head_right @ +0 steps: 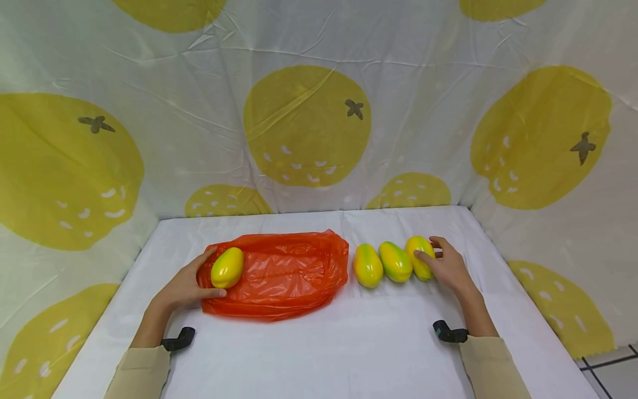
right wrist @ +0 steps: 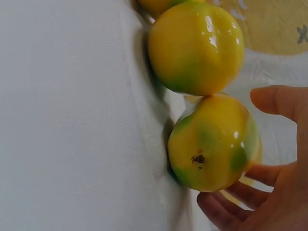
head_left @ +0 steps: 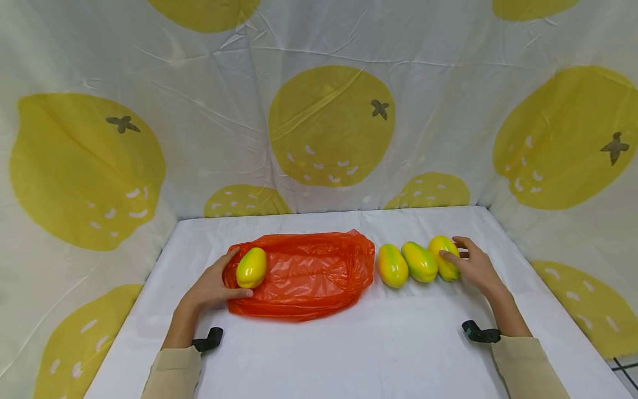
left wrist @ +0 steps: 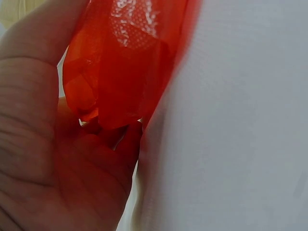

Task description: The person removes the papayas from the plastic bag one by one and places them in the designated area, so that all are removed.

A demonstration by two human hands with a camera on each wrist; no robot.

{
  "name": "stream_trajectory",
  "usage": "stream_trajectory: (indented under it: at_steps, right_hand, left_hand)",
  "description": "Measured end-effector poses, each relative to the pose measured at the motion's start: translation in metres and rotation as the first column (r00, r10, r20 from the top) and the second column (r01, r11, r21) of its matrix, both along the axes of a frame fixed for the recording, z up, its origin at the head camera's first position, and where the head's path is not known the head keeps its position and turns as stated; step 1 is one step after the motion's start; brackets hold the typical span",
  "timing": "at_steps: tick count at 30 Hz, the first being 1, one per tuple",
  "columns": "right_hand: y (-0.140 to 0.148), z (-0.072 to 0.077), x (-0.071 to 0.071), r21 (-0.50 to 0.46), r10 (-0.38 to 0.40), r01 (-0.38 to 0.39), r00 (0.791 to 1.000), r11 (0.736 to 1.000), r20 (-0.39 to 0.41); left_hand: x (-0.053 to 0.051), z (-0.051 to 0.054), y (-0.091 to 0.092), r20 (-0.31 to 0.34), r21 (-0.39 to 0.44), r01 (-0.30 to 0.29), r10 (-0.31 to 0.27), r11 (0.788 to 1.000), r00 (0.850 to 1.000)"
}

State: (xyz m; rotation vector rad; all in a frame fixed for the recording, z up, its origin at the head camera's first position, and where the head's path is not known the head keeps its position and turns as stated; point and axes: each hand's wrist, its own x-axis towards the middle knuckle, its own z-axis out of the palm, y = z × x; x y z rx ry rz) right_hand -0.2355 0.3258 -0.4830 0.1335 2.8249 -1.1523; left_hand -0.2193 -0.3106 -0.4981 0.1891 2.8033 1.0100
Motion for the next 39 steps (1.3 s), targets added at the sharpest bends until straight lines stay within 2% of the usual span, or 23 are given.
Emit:
stream_trajectory:
  at_steps: [11,22,30,39]
  right_hand:
    - [-0.005,-0.001,-0.001,-0.042,-0.055,0.050,0.990,0.998,-0.132]
    - [-0.008,0.000,-0.001,-0.061,-0.054,0.044,0.983,0.997,-0.174]
    - [-0.008,0.009,0.005,-0.056,-0.092,0.082,0.971,0.995,-0.221]
    - [-0.018,0.012,0.003,-0.079,-0.070,0.051,0.962,0.996,-0.262]
  left_hand:
    - [0.002,0.002,-0.002,0.010,0.007,-0.009,0.009,1.000,1.000]
    - [0.001,0.000,-0.001,0.013,0.004,-0.018,0.018,1.000,1.000]
    - [0.000,-0.002,0.002,0.023,0.023,-0.014,0.013,1.000,1.000]
    - [0.000,-0.002,0.000,0.019,0.012,-0.023,0.023,1.000,1.000]
